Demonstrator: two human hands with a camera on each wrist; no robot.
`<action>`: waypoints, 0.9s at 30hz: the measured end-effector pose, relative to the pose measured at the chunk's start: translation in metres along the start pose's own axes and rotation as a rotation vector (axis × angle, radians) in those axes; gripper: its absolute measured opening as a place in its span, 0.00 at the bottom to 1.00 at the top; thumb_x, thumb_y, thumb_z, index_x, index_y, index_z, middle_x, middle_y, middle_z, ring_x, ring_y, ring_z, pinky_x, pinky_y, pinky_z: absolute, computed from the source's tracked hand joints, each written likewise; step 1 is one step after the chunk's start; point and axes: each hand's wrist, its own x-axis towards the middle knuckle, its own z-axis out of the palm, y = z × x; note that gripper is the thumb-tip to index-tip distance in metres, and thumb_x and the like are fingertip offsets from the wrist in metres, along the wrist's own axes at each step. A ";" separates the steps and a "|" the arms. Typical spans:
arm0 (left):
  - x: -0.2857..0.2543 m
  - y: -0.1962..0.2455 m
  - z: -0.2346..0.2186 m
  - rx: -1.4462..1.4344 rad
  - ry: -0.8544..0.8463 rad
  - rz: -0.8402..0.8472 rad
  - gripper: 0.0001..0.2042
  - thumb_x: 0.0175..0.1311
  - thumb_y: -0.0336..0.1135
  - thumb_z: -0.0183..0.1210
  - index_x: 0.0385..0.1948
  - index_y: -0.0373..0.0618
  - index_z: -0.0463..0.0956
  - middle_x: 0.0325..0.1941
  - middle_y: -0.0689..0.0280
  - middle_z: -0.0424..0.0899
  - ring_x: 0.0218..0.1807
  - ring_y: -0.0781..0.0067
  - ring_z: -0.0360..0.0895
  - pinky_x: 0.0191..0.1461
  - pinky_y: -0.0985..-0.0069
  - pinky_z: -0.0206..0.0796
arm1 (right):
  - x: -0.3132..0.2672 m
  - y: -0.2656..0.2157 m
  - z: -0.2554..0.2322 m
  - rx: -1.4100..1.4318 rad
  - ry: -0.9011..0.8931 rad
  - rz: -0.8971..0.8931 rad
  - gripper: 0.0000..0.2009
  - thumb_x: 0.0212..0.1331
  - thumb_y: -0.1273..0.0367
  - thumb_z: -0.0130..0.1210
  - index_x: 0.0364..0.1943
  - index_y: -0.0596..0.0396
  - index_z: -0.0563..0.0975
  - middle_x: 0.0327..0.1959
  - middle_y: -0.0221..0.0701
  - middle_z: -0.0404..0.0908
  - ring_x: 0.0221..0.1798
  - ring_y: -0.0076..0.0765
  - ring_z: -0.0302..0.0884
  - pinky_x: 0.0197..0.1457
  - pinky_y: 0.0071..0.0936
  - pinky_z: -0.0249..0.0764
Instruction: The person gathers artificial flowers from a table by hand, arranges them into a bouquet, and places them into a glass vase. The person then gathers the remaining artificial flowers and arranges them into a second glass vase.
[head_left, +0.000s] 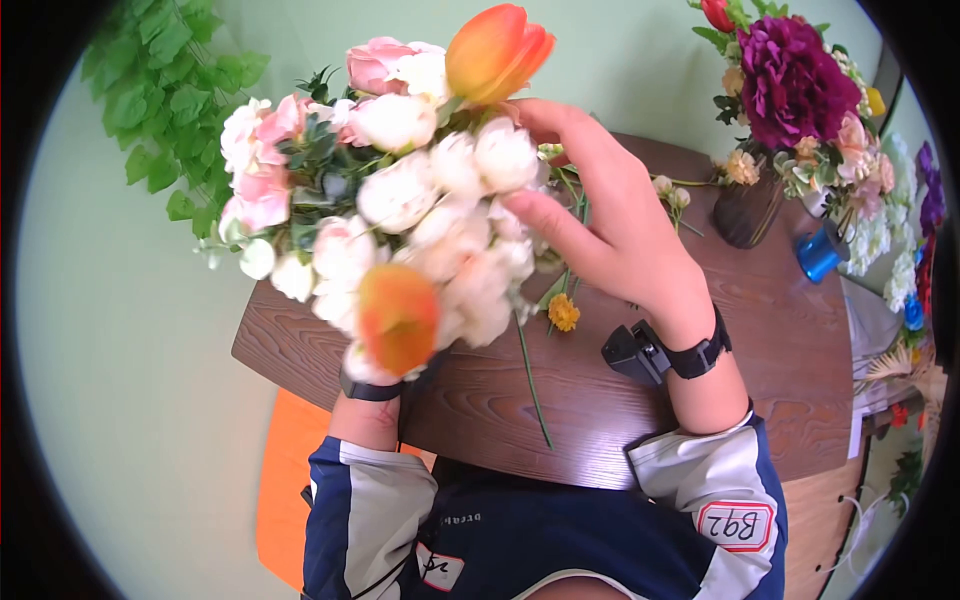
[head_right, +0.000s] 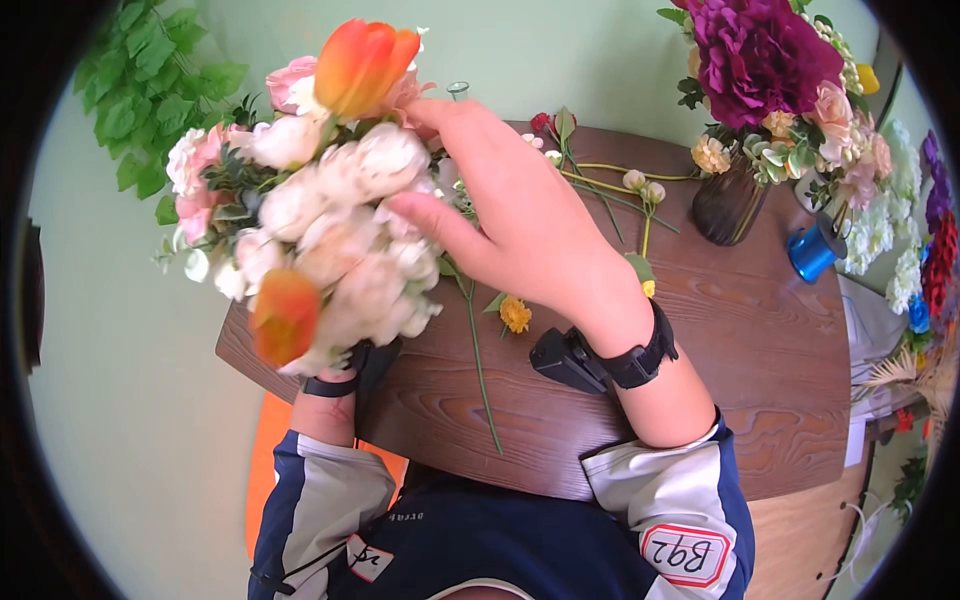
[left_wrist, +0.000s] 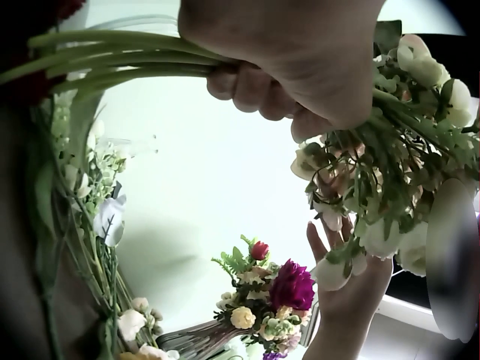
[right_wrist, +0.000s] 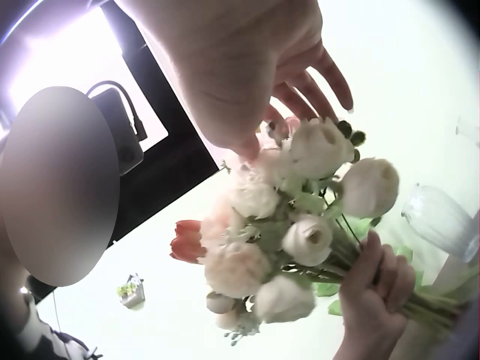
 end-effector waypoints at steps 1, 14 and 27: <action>0.006 -0.005 0.009 -0.009 0.007 -0.001 0.10 0.66 0.36 0.44 0.44 0.45 0.61 0.31 0.67 0.60 0.30 0.73 0.58 0.35 0.76 0.53 | -0.001 0.006 0.001 -0.023 -0.004 0.023 0.22 0.53 0.67 0.54 0.52 0.58 0.65 0.43 0.42 0.73 0.45 0.48 0.72 0.48 0.34 0.69; 0.013 0.000 0.012 -0.148 0.113 0.002 0.07 0.66 0.36 0.44 0.40 0.46 0.63 0.24 0.70 0.58 0.22 0.76 0.55 0.28 0.79 0.50 | 0.004 0.007 -0.043 0.030 -0.139 0.105 0.12 0.46 0.75 0.54 0.38 0.60 0.74 0.36 0.39 0.77 0.40 0.43 0.75 0.45 0.30 0.69; 0.042 0.002 0.027 -0.271 0.216 -0.014 0.05 0.66 0.35 0.44 0.35 0.47 0.64 0.16 0.73 0.57 0.15 0.80 0.52 0.21 0.82 0.47 | 0.003 -0.003 -0.042 0.049 -0.054 0.080 0.28 0.44 0.72 0.56 0.56 0.54 0.65 0.53 0.36 0.70 0.53 0.37 0.69 0.53 0.30 0.64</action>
